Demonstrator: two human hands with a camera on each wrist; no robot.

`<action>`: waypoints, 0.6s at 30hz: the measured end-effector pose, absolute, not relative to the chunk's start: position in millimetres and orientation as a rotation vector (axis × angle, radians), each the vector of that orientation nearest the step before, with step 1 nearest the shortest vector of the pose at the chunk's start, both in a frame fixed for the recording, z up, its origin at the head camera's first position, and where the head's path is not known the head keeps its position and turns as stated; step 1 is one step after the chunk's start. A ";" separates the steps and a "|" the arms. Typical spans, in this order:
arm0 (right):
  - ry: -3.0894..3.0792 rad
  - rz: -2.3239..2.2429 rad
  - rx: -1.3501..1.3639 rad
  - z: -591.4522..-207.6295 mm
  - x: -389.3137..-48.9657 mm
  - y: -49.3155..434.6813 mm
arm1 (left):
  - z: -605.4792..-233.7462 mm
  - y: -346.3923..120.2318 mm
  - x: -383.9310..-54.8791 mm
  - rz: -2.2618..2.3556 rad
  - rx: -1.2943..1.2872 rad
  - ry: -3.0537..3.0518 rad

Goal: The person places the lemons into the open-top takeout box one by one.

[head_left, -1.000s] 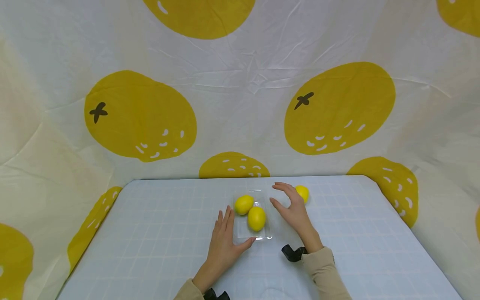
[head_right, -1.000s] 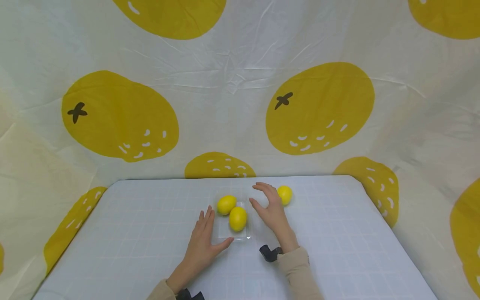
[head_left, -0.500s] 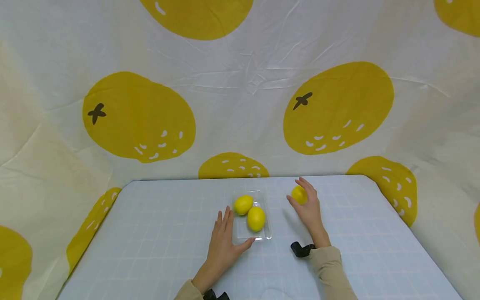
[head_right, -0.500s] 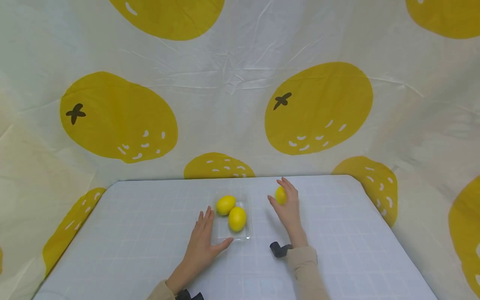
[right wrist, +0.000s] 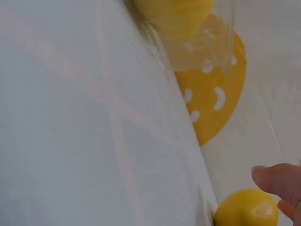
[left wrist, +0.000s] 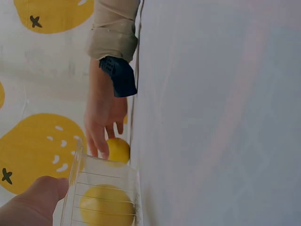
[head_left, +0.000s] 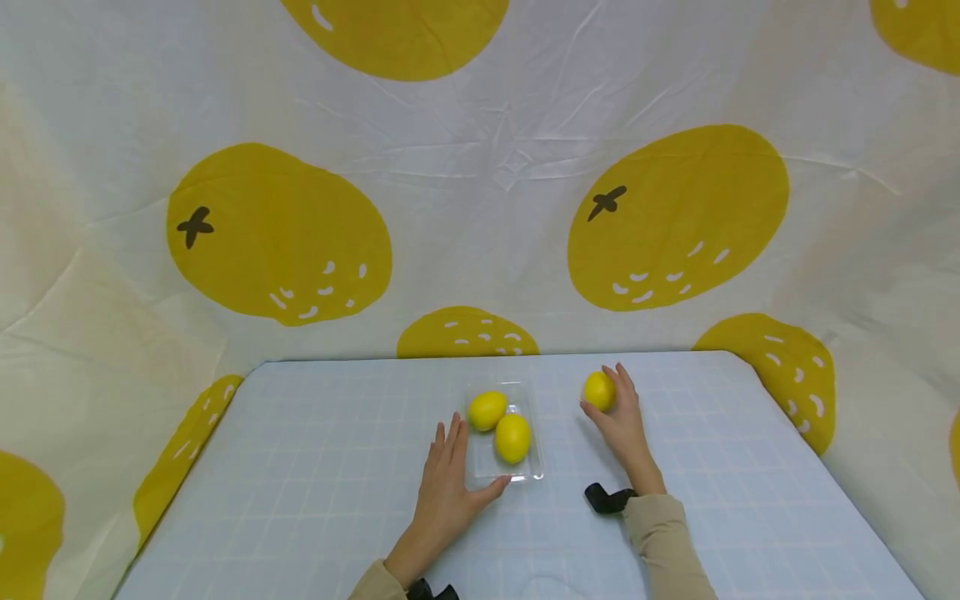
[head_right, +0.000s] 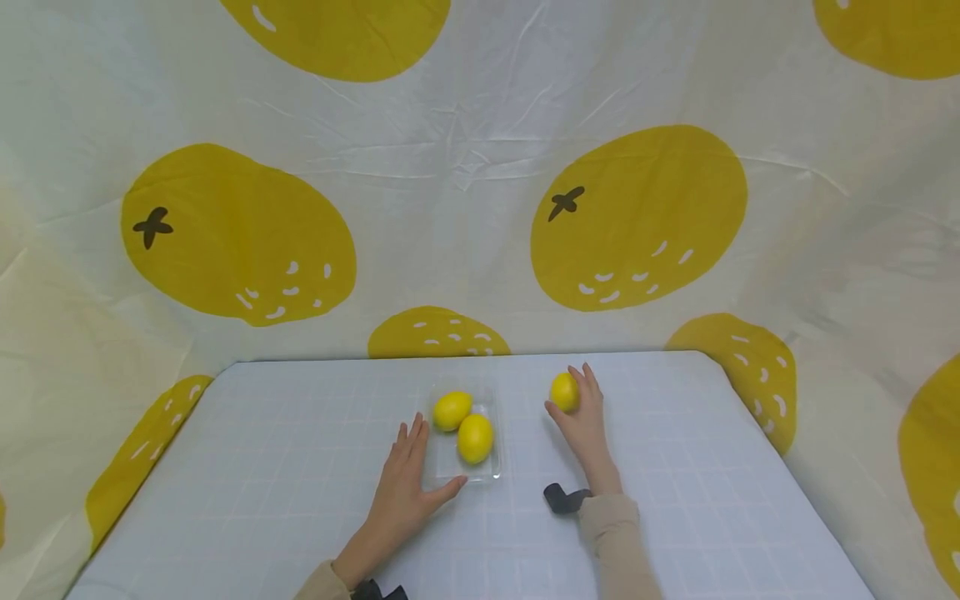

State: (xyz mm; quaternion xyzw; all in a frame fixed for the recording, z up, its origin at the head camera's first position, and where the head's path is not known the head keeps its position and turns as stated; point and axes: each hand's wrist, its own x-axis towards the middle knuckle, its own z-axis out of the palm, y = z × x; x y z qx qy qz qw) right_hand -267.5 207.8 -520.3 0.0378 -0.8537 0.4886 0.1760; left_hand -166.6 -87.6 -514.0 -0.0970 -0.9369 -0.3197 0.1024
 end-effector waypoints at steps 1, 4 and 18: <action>-2.431 1.392 0.107 -522.0 -268.5 208.9 | -513.9 -87.6 -166.5 -0.944 -0.284 -2.769; -2.459 1.416 0.118 -526.8 -272.0 211.5 | -514.2 -87.8 -166.5 -0.943 -0.280 -2.772; -2.451 1.397 0.127 -533.8 -275.6 217.5 | -515.2 -86.5 -165.8 -0.953 -0.271 -2.774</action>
